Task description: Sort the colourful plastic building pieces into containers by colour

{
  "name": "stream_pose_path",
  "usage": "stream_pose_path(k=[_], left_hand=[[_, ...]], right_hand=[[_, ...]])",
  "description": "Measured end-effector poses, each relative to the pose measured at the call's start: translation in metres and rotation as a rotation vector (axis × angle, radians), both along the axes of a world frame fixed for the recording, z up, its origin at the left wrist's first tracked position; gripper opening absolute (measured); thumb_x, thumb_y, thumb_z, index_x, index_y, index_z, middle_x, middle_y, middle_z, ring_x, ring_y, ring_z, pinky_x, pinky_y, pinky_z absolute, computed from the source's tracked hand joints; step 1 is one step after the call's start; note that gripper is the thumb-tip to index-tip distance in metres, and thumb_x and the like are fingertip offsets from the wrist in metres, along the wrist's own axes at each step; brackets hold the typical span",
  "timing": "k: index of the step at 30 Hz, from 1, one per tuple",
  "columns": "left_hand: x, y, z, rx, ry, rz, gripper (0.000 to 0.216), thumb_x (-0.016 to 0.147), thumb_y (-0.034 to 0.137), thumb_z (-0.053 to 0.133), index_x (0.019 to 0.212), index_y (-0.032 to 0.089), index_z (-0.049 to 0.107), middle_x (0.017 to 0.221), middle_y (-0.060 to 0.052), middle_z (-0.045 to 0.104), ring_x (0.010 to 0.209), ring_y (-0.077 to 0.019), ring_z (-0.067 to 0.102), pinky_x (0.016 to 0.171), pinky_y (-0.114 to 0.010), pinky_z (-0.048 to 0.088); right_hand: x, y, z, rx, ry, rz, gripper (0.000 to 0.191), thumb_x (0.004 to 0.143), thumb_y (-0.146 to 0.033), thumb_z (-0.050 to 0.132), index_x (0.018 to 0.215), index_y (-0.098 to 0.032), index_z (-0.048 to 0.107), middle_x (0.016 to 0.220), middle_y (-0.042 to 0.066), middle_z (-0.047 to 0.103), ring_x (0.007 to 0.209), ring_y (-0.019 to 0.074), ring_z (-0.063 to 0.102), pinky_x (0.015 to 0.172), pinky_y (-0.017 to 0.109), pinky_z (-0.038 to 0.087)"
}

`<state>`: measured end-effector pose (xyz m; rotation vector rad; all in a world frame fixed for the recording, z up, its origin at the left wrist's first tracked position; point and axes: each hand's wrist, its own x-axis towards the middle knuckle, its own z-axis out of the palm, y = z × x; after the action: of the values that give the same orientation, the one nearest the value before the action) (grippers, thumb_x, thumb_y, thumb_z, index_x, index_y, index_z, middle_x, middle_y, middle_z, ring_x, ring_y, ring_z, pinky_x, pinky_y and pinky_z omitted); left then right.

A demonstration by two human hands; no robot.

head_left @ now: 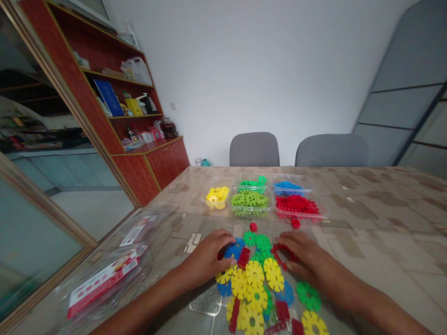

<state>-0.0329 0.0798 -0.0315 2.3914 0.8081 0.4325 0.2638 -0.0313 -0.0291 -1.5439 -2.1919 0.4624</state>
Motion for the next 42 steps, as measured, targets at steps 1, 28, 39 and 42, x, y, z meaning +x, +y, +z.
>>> stream_pose_path(k=[1, 28, 39, 42], left_hand=[[0.001, -0.001, 0.000, -0.016, 0.004, -0.010, 0.029, 0.082, 0.023, 0.071, 0.111, 0.021, 0.065, 0.117, -0.005, 0.063, 0.108, -0.0221, 0.057, 0.096, -0.031, 0.041], [-0.010, -0.018, 0.032, -0.252, 0.167, -0.291, 0.013, 0.090, 0.027, 0.066, 0.097, 0.022, 0.075, 0.092, -0.003, 0.071, 0.082, -0.0177, 0.064, 0.074, -0.025, 0.045], [-0.025, 0.009, 0.031, -0.008, 0.075, -0.112, 0.018, 0.092, 0.022, 0.056, 0.104, 0.020, 0.068, 0.101, -0.005, 0.068, 0.091, -0.0188, 0.062, 0.083, -0.028, 0.046], [-0.021, 0.006, 0.019, 0.039, 0.102, -0.112, 0.020, 0.092, 0.025, 0.061, 0.111, 0.023, 0.066, 0.109, -0.005, 0.064, 0.102, -0.0212, 0.060, 0.091, -0.030, 0.043]], right_hand=[[-0.003, 0.000, 0.001, 0.001, 0.001, 0.030, 0.036, 0.098, -0.032, 0.056, 0.133, -0.024, 0.056, 0.134, 0.012, 0.058, 0.120, 0.0293, 0.052, 0.101, 0.042, 0.042], [-0.030, -0.006, -0.021, -0.012, 0.039, 0.070, 0.020, 0.088, -0.019, 0.064, 0.108, -0.021, 0.064, 0.100, 0.008, 0.067, 0.092, 0.0258, 0.060, 0.085, 0.041, 0.042], [-0.027, -0.004, -0.011, -0.041, 0.098, 0.011, 0.015, 0.095, -0.027, 0.054, 0.103, -0.019, 0.063, 0.100, 0.009, 0.065, 0.092, 0.0238, 0.058, 0.082, 0.037, 0.044], [-0.030, -0.002, -0.016, -0.052, 0.034, -0.031, 0.019, 0.088, -0.027, 0.063, 0.106, -0.020, 0.063, 0.099, 0.008, 0.064, 0.093, 0.0258, 0.057, 0.083, 0.039, 0.043]])
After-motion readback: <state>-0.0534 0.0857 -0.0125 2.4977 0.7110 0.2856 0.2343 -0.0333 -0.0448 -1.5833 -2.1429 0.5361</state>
